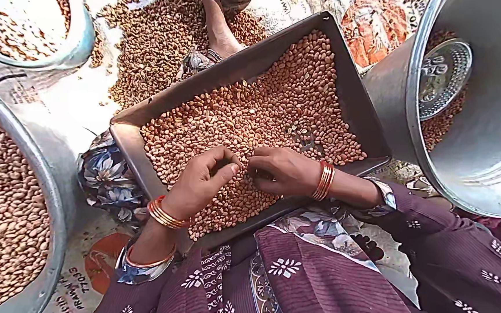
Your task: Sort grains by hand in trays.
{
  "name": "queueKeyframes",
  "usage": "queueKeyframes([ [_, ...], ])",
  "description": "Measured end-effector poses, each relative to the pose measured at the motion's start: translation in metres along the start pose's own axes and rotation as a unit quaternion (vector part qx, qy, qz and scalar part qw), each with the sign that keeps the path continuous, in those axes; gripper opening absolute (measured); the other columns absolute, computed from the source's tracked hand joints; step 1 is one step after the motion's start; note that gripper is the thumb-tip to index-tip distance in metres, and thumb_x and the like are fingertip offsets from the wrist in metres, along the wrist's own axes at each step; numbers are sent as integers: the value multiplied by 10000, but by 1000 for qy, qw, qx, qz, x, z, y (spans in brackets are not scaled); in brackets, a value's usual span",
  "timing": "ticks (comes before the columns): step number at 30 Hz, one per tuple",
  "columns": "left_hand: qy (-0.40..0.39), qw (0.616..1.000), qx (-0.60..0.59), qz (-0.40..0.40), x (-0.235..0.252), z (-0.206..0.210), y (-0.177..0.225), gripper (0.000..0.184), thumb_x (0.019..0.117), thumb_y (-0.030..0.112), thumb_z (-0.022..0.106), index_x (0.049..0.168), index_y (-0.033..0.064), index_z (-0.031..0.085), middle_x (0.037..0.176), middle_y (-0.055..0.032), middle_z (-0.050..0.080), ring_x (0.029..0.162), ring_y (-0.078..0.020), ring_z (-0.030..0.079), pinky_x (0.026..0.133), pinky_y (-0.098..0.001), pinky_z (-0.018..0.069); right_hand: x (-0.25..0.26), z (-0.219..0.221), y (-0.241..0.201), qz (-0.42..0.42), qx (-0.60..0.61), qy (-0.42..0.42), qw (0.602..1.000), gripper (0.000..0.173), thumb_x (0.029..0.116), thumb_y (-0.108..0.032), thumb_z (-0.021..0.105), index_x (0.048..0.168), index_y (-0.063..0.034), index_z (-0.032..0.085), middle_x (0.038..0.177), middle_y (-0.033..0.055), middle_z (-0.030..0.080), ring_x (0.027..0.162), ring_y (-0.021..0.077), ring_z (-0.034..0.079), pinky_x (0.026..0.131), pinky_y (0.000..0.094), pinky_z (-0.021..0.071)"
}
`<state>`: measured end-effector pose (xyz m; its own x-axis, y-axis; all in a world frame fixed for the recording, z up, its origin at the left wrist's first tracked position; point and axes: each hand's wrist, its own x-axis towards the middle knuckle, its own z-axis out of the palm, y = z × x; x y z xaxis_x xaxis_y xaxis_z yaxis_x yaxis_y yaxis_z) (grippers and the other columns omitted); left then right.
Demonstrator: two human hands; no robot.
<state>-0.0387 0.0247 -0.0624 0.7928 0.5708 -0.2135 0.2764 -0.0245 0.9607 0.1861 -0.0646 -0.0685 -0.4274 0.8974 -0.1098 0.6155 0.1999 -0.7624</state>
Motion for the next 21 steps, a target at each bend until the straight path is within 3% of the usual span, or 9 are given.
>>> queueKeyframes([
  [1, -3, 996, 83, 27, -2, 6, 0, 117, 969, 206, 600, 985, 130, 686, 827, 84, 615, 639, 41, 536, 560, -114, 450, -3, -8, 0, 19, 28, -4, 999, 103, 861, -150, 675, 914, -62, 680, 836, 49, 614, 720, 145, 611, 618, 319, 514],
  [3, -11, 979, 182, 93, -5, 19, -4, 178, 956, 237, 620, 959, 97, 729, 798, 54, 562, 632, 38, 470, 557, -102, 394, -11, -25, -1, 49, 69, -34, 996, 101, 847, -139, 624, 926, -82, 648, 813, 3, 615, 723, 87, 598, 631, 278, 500],
  [7, -47, 948, 285, 135, -10, 27, -13, 238, 990, 292, 590, 969, 112, 743, 761, -11, 544, 627, -96, 511, 554, -231, 438, -31, -21, 4, 5, 71, -93, 993, 167, 912, -155, 605, 883, -75, 749, 823, 16, 665, 760, 75, 624, 668, 248, 503],
  [9, -38, 947, 295, 123, -7, 24, -15, 225, 975, 283, 611, 959, 101, 742, 782, -21, 571, 637, -106, 546, 570, -246, 475, -38, -12, 3, -12, 23, -97, 995, 145, 956, -158, 654, 953, -51, 753, 887, 73, 681, 807, 159, 663, 713, 318, 542],
  [11, -20, 957, 269, 103, -2, 18, -14, 195, 952, 260, 634, 959, 100, 746, 792, 12, 570, 630, -42, 497, 569, -181, 431, -41, -6, 0, -13, -35, -79, 996, 126, 955, -137, 676, 982, -36, 746, 901, 108, 679, 805, 219, 683, 701, 360, 564],
  [14, 5, 971, 230, 69, 9, 13, -9, 180, 969, 266, 639, 963, 113, 734, 801, 50, 567, 618, 16, 472, 556, -130, 399, -40, -1, -3, -9, -71, -64, 995, 150, 972, -114, 631, 934, -17, 739, 877, 124, 667, 777, 239, 679, 670, 368, 561],
  [18, 18, 967, 246, 59, 24, 14, 2, 201, 998, 270, 618, 983, 105, 732, 852, 34, 605, 669, 0, 522, 610, -155, 436, -35, -1, -6, 4, -93, -93, 991, 191, 989, -113, 566, 924, -1, 705, 867, 135, 637, 782, 261, 663, 666, 392, 540],
  [21, 14, 964, 258, 63, 34, 17, 12, 176, 1002, 241, 627, 972, 99, 727, 846, 19, 614, 670, -23, 536, 614, -182, 448, -34, -3, -7, 9, -82, -112, 990, 186, 992, -141, 587, 957, 0, 702, 896, 139, 640, 800, 266, 663, 684, 402, 539],
])
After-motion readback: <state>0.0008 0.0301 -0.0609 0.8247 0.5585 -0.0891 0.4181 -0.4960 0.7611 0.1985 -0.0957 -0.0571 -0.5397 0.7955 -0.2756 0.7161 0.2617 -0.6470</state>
